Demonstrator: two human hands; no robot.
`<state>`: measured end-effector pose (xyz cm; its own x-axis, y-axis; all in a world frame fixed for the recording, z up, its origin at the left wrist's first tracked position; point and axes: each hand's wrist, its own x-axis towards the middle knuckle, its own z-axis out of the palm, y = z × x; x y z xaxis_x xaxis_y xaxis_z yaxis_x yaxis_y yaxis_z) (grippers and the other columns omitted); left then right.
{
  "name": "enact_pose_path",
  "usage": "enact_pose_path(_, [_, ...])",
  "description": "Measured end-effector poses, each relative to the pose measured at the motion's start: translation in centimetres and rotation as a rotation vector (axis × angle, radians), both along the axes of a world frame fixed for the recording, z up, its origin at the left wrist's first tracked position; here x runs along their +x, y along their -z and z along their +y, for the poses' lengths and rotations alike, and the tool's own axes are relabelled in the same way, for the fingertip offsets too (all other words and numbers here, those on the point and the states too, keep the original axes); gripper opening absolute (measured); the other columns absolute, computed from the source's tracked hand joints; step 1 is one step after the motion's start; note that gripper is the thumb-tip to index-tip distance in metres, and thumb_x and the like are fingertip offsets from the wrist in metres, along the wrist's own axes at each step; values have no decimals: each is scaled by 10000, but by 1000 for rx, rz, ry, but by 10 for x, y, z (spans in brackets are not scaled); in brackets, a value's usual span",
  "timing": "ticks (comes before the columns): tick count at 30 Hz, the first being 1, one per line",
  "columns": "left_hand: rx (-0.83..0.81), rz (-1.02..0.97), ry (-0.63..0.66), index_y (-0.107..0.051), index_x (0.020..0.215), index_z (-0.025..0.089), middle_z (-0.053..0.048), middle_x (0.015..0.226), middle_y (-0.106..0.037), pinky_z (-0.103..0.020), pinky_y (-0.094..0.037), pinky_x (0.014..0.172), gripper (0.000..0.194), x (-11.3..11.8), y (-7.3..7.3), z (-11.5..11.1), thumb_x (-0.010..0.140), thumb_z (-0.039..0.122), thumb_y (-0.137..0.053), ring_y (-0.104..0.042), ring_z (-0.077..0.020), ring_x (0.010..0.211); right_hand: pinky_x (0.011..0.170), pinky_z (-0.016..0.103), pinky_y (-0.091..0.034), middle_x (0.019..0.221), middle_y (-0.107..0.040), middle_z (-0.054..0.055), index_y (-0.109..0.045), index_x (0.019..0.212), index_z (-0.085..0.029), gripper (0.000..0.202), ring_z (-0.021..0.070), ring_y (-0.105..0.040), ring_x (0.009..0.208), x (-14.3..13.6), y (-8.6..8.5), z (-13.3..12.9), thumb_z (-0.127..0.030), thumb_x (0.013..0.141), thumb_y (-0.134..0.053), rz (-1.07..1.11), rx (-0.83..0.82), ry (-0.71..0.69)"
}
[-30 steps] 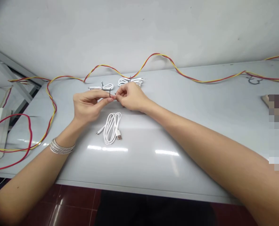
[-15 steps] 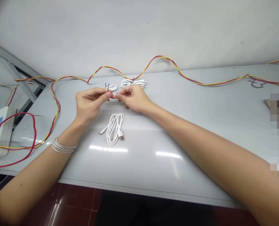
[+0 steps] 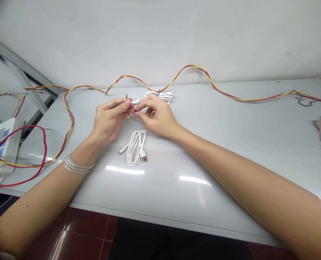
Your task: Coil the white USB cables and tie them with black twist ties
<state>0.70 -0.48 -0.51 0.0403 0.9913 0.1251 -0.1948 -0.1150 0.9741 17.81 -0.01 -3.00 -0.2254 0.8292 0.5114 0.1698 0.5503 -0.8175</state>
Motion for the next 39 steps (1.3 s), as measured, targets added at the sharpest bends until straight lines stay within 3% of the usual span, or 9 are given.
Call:
enact_pose_path(11, [-120,-119,-19,-771,779,159,-12,735,-700,-246,-497,712,109,3,-3,-1,748,217,-858,-659,-107,720,629,280,-541,975,-686,65,-735,851,-193,131,146,-628,767,3,3,4,-323,839,-734,-22,-18,-35])
enact_pose_path(16, [-156,-98,-30,-753,757,144,-16,748,-692,-241,-476,680,125,5,-6,-3,739,197,-864,-622,-97,686,606,255,-533,1023,-676,72,-710,854,-201,137,168,-645,855,2,0,-1,-336,863,-721,-76,64,-36])
enact_pose_path(23, [-267,-157,32,-750,803,120,-25,773,-686,-229,-479,674,72,3,-7,-4,769,139,-809,-602,-81,666,533,239,-491,1005,-635,67,-721,882,-191,80,139,-610,761,1,1,-4,-265,880,-691,-100,190,-10])
enact_pose_path(29, [-257,-157,48,-747,813,130,-19,771,-684,-223,-475,676,59,2,-7,-4,800,167,-791,-611,-86,689,548,253,-485,913,-610,43,-736,880,-193,71,127,-583,700,1,3,-2,-259,865,-714,-112,184,36])
enact_pose_path(39, [-174,-106,-40,-746,772,149,-18,760,-687,-253,-473,714,101,6,-7,-5,783,195,-835,-649,-120,765,627,283,-493,848,-636,35,-699,801,-182,44,147,-594,728,1,1,-1,-198,838,-681,-128,111,38])
